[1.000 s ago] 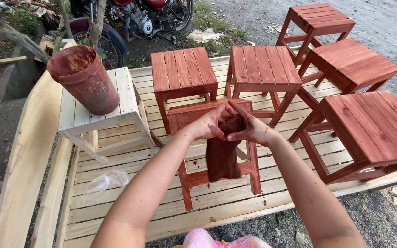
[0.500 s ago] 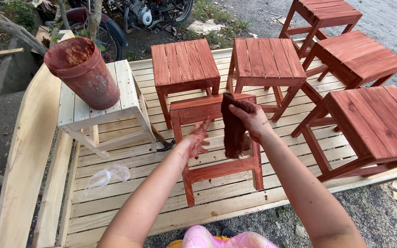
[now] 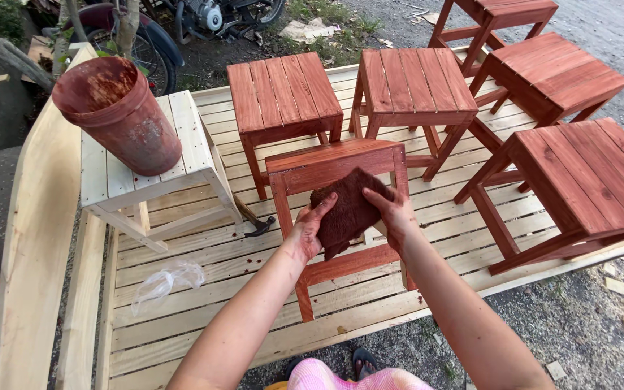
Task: The person rubs a reddish-brown stain onto a wooden stool using a cloth. They systematically cover the legs, frame, and seat, repositioning the stool to reach all surfaces.
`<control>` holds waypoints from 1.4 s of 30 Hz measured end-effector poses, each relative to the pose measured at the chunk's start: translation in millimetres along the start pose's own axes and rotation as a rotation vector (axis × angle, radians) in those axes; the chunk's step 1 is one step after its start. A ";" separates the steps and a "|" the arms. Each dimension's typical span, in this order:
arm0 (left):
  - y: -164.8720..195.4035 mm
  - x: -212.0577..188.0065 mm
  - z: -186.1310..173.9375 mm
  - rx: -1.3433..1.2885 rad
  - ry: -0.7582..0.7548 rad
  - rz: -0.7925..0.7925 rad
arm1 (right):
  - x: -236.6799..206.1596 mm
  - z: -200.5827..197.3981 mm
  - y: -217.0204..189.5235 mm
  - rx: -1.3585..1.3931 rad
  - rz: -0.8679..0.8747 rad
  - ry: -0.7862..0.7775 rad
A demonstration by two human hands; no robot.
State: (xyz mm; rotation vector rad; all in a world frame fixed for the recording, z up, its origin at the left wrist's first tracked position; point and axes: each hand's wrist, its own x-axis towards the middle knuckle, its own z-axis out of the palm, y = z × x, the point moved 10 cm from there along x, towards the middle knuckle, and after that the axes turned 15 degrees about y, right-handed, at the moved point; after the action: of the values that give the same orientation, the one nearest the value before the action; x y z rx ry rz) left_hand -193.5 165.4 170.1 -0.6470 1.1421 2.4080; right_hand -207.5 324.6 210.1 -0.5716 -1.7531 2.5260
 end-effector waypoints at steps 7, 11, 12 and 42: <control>-21.1 1.9 3.9 0.022 -0.124 -0.069 | -46.1 -11.5 80.7 0.345 0.499 -0.068; -27.8 8.3 -3.8 0.293 -0.097 0.050 | -61.8 -8.7 88.5 0.571 0.373 -0.224; -28.1 12.7 -9.7 0.393 -0.024 0.081 | -61.6 -16.4 94.0 0.528 0.364 -0.207; 22.3 68.6 -175.9 0.211 0.327 0.047 | 74.2 -82.0 132.5 0.670 0.324 0.244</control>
State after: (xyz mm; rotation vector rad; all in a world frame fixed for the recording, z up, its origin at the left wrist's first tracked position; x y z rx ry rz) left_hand -219.7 23.0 46.8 -0.9761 1.5330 2.2296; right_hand -226.2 365.5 43.5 -1.0990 -0.7040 2.8456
